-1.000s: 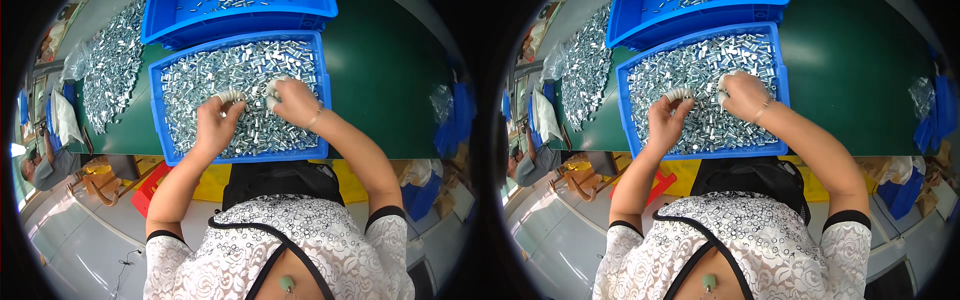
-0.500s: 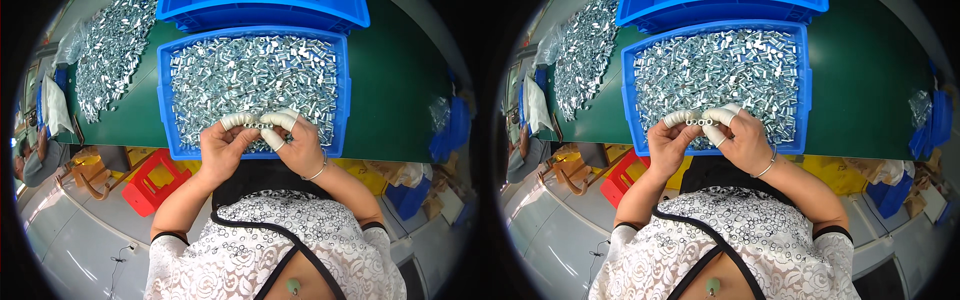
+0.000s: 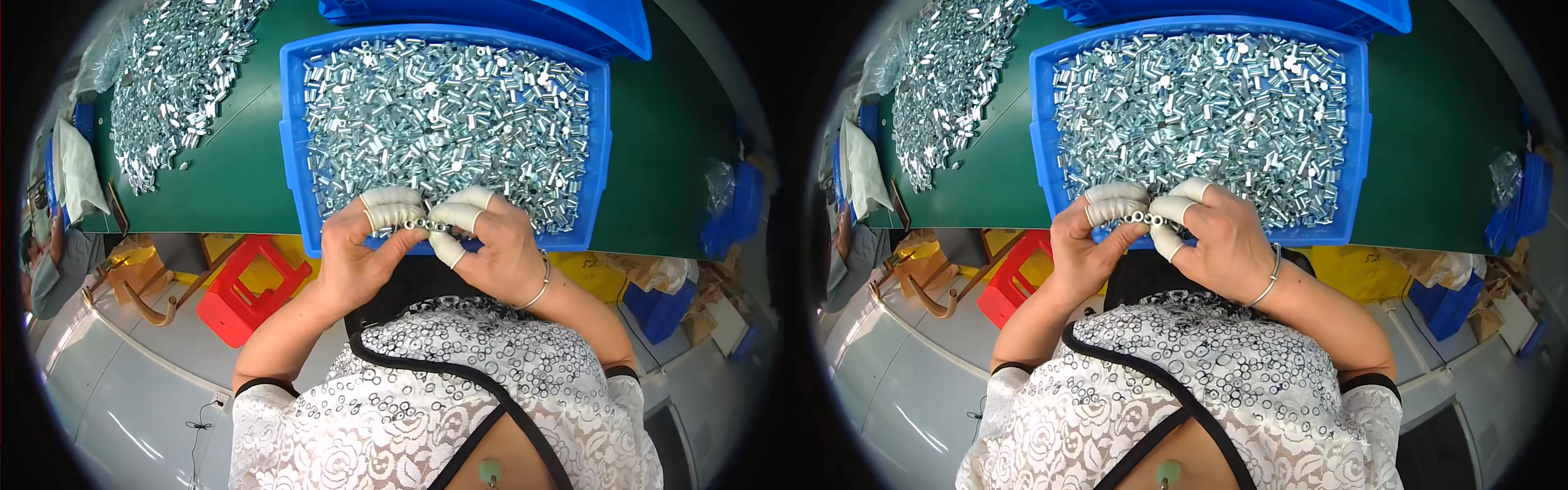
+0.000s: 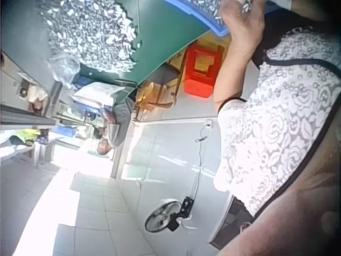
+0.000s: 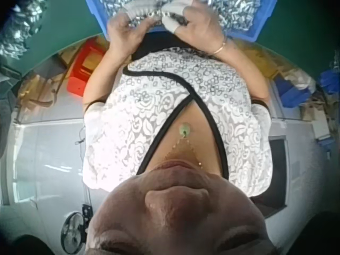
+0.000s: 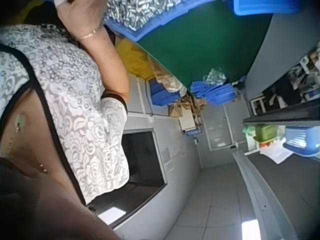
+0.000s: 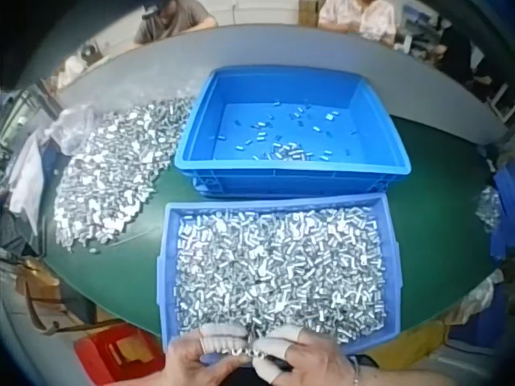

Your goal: The person repeatedly picks metal pieces from a bin, holds and aligns them between their fingers, and places selected pieces into a separate bin by hand.

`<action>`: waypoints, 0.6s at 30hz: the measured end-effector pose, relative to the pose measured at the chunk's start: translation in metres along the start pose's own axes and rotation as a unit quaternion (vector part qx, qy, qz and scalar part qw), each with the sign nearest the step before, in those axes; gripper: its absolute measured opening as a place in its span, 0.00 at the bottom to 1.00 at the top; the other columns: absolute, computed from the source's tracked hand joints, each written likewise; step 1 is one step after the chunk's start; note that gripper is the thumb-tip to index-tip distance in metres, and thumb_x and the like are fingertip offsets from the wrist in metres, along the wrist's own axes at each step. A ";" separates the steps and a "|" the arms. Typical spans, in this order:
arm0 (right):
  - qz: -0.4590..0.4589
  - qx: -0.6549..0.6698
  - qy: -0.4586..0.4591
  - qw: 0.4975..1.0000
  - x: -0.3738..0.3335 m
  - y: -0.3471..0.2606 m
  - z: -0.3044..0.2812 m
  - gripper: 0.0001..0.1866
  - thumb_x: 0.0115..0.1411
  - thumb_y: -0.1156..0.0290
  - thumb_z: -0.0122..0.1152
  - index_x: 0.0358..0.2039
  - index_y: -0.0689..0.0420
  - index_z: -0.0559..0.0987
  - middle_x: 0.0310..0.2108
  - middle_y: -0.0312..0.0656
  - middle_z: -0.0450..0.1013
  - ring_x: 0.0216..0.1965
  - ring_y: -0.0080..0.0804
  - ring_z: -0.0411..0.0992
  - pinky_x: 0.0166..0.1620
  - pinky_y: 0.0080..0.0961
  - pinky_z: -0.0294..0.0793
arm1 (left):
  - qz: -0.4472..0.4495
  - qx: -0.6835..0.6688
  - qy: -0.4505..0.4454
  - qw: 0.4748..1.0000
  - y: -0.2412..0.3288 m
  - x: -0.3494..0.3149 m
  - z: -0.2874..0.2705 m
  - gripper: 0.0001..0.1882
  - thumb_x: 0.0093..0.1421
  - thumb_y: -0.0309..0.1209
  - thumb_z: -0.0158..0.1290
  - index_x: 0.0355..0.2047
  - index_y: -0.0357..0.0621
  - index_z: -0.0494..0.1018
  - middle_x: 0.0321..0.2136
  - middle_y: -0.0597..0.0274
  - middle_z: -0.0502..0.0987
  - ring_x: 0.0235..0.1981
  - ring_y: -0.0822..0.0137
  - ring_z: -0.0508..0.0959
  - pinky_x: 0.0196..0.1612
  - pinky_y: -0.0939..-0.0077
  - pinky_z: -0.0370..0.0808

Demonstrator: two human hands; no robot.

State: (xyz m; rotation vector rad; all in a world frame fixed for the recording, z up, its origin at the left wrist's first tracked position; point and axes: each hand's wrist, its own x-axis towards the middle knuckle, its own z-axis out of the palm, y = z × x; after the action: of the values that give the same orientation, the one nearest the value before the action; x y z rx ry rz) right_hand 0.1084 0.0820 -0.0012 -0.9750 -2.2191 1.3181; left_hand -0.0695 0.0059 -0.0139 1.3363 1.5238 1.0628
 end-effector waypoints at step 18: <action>-0.049 -0.038 0.007 0.998 0.007 -0.017 0.032 0.11 0.44 0.77 0.66 0.31 0.57 0.78 0.32 0.41 0.72 0.30 0.37 0.73 0.32 0.28 0.73 | 0.071 0.045 0.013 0.996 -0.014 -0.018 -0.031 0.12 0.41 0.21 0.64 0.30 0.39 0.78 0.38 0.56 0.77 0.42 0.54 0.75 0.44 0.66 0.72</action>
State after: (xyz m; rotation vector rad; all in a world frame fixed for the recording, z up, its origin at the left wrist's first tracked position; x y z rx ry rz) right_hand 0.0770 0.0622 -0.0018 -0.8855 -2.2909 1.1885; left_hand -0.1015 -0.0152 -0.0171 1.5182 1.5299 1.1135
